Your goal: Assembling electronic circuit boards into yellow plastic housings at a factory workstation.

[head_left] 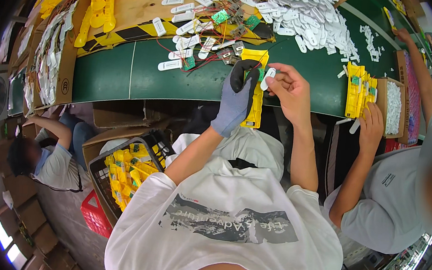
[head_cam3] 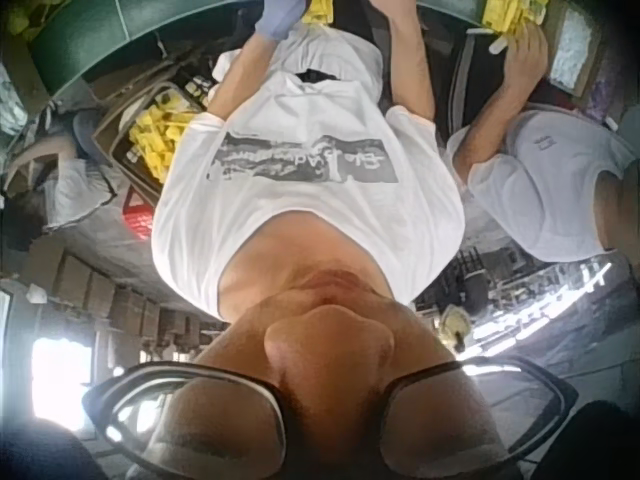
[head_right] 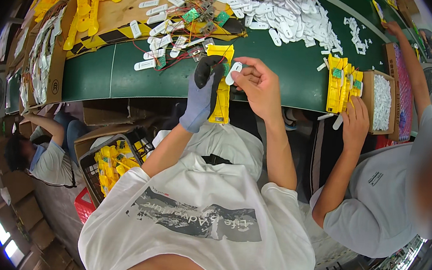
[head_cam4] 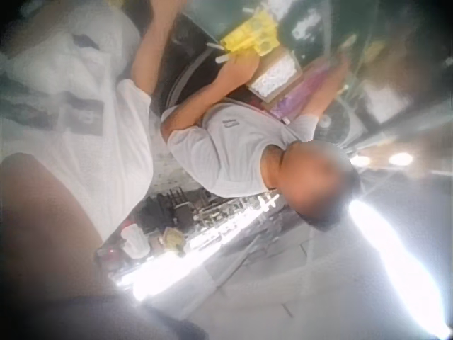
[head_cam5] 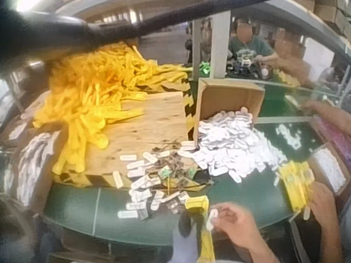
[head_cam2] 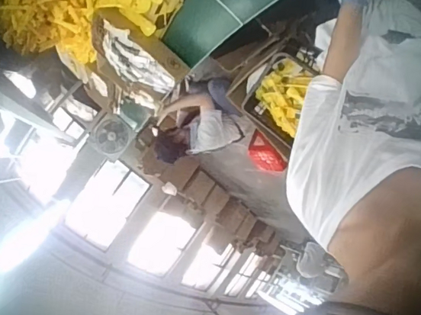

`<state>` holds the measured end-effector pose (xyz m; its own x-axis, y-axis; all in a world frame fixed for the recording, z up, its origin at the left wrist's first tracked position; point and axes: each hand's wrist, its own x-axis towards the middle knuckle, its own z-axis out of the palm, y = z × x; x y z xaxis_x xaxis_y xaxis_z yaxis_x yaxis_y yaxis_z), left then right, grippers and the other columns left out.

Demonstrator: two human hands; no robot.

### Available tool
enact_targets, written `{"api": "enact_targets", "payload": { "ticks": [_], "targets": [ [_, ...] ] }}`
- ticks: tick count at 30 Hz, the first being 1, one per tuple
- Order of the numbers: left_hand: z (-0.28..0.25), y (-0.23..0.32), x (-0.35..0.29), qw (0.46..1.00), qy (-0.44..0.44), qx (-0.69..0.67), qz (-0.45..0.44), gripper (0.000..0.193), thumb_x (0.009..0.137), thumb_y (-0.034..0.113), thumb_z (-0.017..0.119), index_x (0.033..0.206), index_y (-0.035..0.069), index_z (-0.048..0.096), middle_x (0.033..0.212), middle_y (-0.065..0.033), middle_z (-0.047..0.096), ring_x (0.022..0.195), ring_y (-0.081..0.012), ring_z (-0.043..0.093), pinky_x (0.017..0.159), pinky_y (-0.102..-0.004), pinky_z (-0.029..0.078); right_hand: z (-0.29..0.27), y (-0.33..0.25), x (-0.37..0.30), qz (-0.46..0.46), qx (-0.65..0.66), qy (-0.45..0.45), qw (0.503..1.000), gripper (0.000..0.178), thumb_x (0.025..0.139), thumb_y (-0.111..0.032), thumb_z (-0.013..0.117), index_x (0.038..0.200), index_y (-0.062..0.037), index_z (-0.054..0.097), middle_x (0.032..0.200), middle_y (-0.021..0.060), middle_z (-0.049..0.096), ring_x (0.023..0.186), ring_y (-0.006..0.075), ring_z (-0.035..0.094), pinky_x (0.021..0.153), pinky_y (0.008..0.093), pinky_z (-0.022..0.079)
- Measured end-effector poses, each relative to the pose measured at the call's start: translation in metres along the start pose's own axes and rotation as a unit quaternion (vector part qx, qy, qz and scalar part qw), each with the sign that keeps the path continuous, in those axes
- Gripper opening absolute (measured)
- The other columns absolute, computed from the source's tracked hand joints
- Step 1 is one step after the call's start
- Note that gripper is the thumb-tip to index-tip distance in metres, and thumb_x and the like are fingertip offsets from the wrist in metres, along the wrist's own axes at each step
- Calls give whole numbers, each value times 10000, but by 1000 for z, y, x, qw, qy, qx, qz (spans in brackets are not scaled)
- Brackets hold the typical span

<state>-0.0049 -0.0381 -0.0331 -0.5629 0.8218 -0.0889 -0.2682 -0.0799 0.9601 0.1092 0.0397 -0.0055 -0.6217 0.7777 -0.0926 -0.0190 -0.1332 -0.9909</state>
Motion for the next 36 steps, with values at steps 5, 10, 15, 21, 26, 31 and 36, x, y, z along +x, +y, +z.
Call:
{"api": "enact_targets", "payload": {
  "ticks": [5, 10, 15, 21, 26, 31, 36],
  "targets": [
    [-7, -10, 4, 999, 1, 44, 30, 182, 867, 12, 488, 1045, 38, 512, 845, -28, 541, 723, -67, 516, 627, -235, 451, 3, 3, 4, 15, -5, -4, 1000, 244, 802, -35, 641, 1029, 1, 561, 797, 25, 615, 714, 52, 579, 635, 181, 461],
    [-6, -6, -6, 979, 8, 173, 107, 292, 784, 33, 554, 1074, 15, 519, 976, -182, 607, 938, -323, 595, 770, -368, 462, -10, 16, -3, -61, -71, -4, 996, 207, 814, -13, 609, 1006, -4, 532, 902, 62, 603, 807, 113, 581, 728, 238, 466],
    [-2, -6, -5, 983, -41, 130, 125, 293, 783, 29, 550, 1070, 1, 498, 944, -166, 613, 858, -252, 611, 745, -321, 462, -27, 22, 1, -32, -91, -6, 995, 184, 848, -54, 592, 1008, -11, 510, 827, 17, 582, 743, 57, 537, 648, 186, 417],
    [-3, 8, -10, 985, -20, 129, 110, 299, 789, 57, 555, 1072, -8, 486, 955, -187, 606, 840, -340, 592, 728, -339, 461, -18, 12, 13, -60, -91, -31, 994, 174, 848, -37, 585, 1002, -12, 508, 785, 0, 558, 669, 34, 475, 596, 169, 365],
    [-2, 11, -6, 991, -24, 74, 105, 254, 816, 52, 524, 1060, -13, 491, 977, -162, 596, 874, -249, 598, 759, -320, 453, -10, 12, 5, -79, -13, 23, 997, 146, 833, -34, 595, 964, 0, 541, 760, 9, 562, 615, 40, 480, 531, 161, 355],
    [-1, 4, -1, 995, -54, 26, 76, 217, 845, 72, 522, 1044, -14, 505, 957, -120, 598, 836, -128, 534, 764, -289, 438, -16, 8, -2, -56, -40, 43, 997, 99, 830, -68, 616, 885, -4, 564, 656, 6, 534, 531, 58, 483, 476, 188, 379],
    [-9, -8, -1, 994, -7, 88, 62, 250, 839, 66, 532, 1085, 26, 533, 939, -118, 603, 843, -158, 559, 758, -287, 435, -10, 4, 7, 19, -87, -43, 995, 146, 818, -146, 653, 828, -28, 568, 623, -25, 490, 494, 42, 429, 439, 185, 312]
  ]
}}
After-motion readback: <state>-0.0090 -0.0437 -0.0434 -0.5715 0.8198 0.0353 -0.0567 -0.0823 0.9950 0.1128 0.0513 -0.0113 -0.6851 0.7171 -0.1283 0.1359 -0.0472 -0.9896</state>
